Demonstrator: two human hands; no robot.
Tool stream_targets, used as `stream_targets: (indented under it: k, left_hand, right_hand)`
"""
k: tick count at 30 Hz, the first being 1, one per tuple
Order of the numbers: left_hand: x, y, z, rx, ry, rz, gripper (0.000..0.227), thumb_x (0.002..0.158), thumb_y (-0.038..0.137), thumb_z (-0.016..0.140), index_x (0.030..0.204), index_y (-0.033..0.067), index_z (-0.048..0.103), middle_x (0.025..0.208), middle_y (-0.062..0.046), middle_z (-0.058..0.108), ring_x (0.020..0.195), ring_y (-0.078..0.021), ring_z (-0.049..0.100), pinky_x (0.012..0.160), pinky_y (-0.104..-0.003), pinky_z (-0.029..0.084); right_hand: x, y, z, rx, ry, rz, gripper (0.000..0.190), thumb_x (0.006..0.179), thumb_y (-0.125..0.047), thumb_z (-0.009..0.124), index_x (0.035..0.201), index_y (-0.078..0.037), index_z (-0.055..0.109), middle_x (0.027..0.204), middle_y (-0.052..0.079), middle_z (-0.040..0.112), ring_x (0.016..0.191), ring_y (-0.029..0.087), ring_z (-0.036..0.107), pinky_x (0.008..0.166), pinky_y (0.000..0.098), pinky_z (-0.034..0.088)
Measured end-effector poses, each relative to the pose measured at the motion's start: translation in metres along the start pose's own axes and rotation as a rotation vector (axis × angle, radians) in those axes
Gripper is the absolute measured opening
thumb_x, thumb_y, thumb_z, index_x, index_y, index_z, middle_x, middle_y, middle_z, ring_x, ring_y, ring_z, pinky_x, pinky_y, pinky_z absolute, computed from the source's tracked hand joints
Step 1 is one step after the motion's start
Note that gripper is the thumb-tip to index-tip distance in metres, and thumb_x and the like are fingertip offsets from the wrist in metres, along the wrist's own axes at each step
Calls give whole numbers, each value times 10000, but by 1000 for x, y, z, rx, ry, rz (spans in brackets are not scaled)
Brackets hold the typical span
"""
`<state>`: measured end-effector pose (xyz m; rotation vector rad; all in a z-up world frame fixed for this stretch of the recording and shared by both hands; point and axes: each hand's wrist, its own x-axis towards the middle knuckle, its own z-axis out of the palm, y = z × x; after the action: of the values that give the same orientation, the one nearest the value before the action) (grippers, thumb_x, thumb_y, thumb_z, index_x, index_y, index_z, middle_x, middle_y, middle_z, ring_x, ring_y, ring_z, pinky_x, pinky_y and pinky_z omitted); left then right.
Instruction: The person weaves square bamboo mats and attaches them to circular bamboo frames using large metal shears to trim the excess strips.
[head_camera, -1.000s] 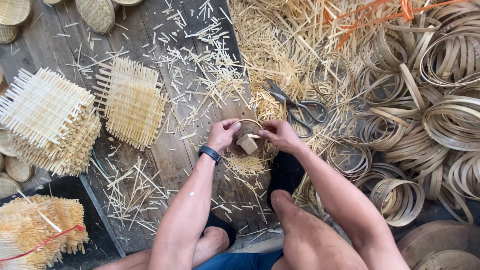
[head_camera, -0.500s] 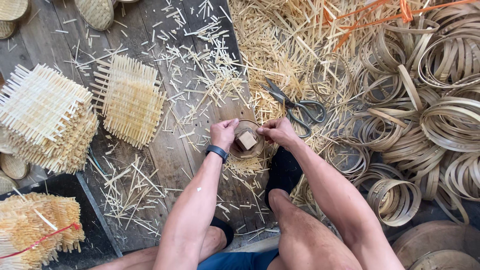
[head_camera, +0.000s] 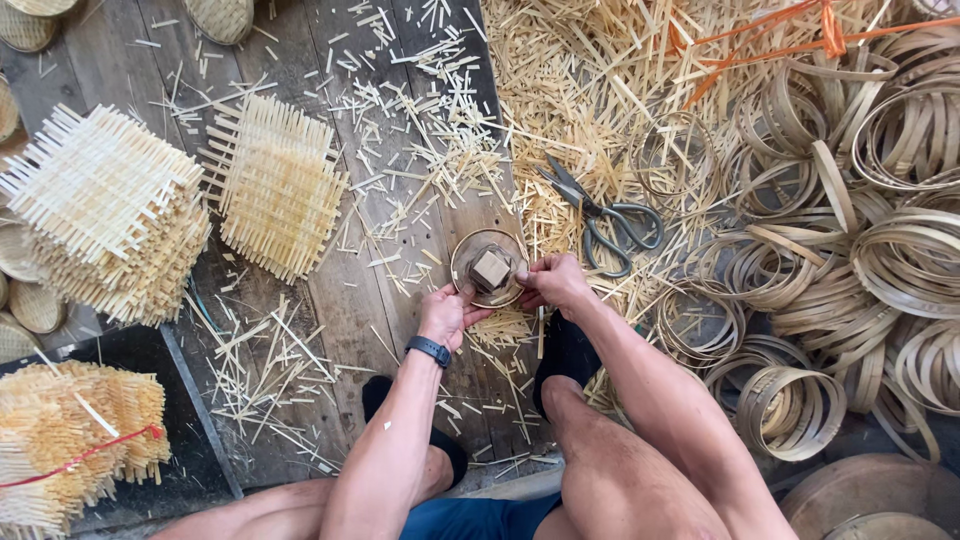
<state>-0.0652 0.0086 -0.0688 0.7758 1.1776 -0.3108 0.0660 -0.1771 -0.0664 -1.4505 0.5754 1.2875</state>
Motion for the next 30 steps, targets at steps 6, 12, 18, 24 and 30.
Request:
stream_targets:
  k: [6, 12, 18, 24, 30]
  left_hand:
    - [-32, 34, 12, 634, 75, 477, 352, 925, 201, 655, 1239, 56, 716, 1026, -104, 784, 858, -217, 768, 732, -355, 634]
    - [-44, 48, 52, 780, -3, 706, 646, 940, 612, 501, 1302, 108, 685, 895, -168, 797, 808, -232, 762, 680, -373, 608]
    - [-44, 59, 72, 882, 11, 869, 700, 985, 674, 412, 1269, 120, 731, 820, -181, 761, 795, -268, 779, 672, -384, 604]
    - [-12, 60, 60, 923, -27, 812, 691, 971, 692, 394, 1219, 167, 767, 696, -104, 742, 631, -218, 727, 557, -341, 552]
    - [80, 60, -27, 995, 126, 436, 801, 1041, 697, 471, 874, -39, 739, 697, -133, 686, 604, -241, 692, 511, -363, 507]
  right_hand:
    - [-40, -20, 5, -332, 55, -259, 523, 986, -440, 627, 1004, 77, 702, 815, 145, 766, 686, 171, 745, 552, 322, 600]
    - [-60, -22, 24, -717, 166, -664, 575, 854, -436, 744, 1024, 99, 618, 774, 221, 719, 711, 308, 743, 647, 415, 595]
    - [-62, -29, 18, -709, 174, -698, 431, 845, -362, 688, 927, 61, 695, 718, 206, 720, 646, 269, 737, 629, 401, 574]
    - [-50, -27, 13, -709, 155, -678, 476, 871, -409, 696, 919, 64, 713, 687, 178, 725, 622, 230, 707, 595, 380, 553]
    - [-59, -23, -11, -242, -123, -478, 438, 976, -380, 530, 1094, 4, 704, 790, 138, 781, 557, 172, 677, 489, 324, 551]
